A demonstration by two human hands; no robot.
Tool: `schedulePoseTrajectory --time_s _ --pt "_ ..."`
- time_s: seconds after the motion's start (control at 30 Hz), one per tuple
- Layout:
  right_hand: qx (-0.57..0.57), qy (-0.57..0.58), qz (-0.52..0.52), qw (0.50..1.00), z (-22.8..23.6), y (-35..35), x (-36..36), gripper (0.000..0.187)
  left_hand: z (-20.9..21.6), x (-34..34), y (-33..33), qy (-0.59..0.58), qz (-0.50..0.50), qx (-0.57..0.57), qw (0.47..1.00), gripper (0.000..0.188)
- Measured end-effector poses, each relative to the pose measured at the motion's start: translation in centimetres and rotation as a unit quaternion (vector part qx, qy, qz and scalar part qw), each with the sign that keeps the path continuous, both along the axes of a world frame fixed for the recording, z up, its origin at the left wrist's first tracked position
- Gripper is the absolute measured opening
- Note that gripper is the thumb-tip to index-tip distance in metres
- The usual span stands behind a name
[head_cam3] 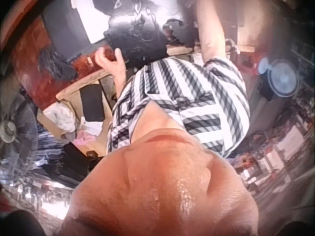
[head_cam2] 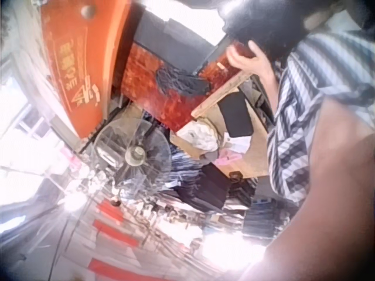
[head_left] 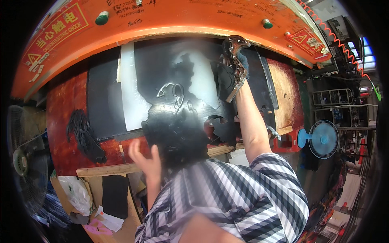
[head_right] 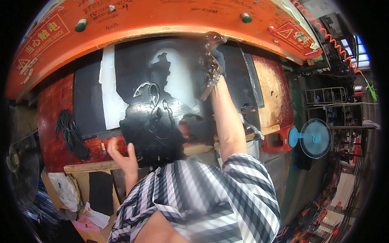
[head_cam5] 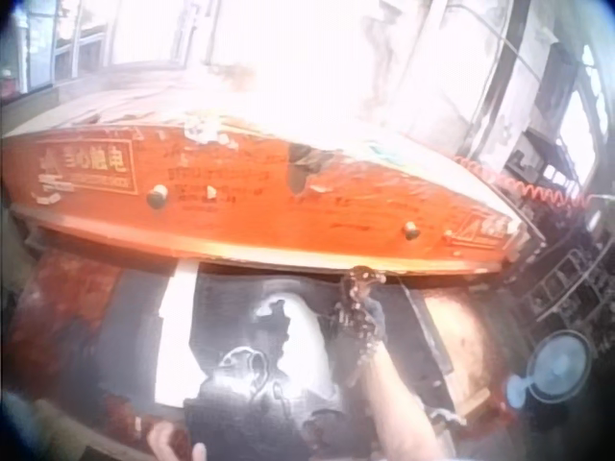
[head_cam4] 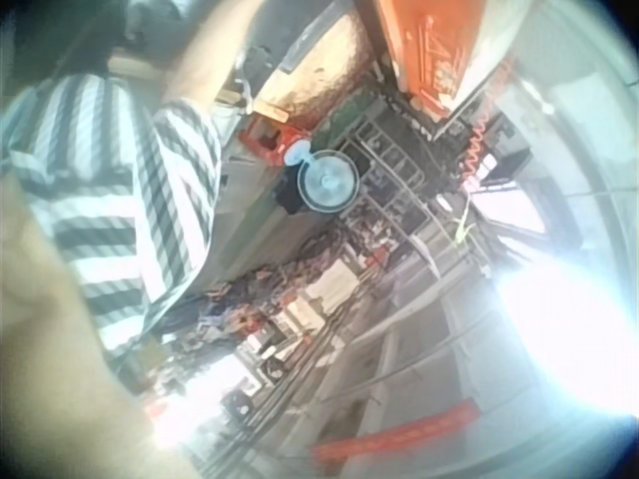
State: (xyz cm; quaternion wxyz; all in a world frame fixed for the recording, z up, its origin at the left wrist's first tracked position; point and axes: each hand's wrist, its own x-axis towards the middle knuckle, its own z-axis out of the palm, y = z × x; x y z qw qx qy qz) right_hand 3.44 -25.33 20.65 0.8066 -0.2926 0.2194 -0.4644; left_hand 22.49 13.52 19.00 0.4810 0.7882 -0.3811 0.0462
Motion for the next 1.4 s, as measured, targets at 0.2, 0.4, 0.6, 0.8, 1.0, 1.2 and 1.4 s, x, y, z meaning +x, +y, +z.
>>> schedulePoseTrajectory --time_s 0.2,0.4,0.6,0.8,1.0,1.2,1.4 --pt "0.022 -0.046 0.009 0.999 0.7 0.7 0.2 0.028 6.7 0.3 -10.7 0.013 -0.286 -0.078 0.955 0.048" --pt "0.037 -0.092 0.006 0.995 1.0 1.5 -0.2 0.027 8.7 -6.6 -22.7 -0.219 -0.381 -0.030 0.898 0.052" --pt "0.060 -0.133 0.002 0.989 0.7 2.1 -1.2 0.027 5.9 -1.8 -23.2 -0.311 -0.298 0.090 0.898 0.026" --pt "0.070 -0.150 -0.015 0.986 1.0 3.3 -2.0 0.026 5.9 -0.9 -21.2 -0.127 -0.328 0.115 0.929 0.019" --pt "0.032 -0.158 0.032 0.986 1.4 0.9 -4.7 0.027 6.7 -0.1 -20.4 -0.227 -0.316 0.004 0.921 0.015" --pt "-0.003 0.134 -0.100 0.986 2.7 -1.2 -6.5 0.033 3.3 0.6 -16.4 -0.060 -0.269 0.101 0.956 0.037" --pt "-0.315 0.822 -0.104 0.463 2.3 2.6 -0.1 0.065 3.2 -1.7 -16.4 0.355 -0.360 -0.012 0.863 0.031"
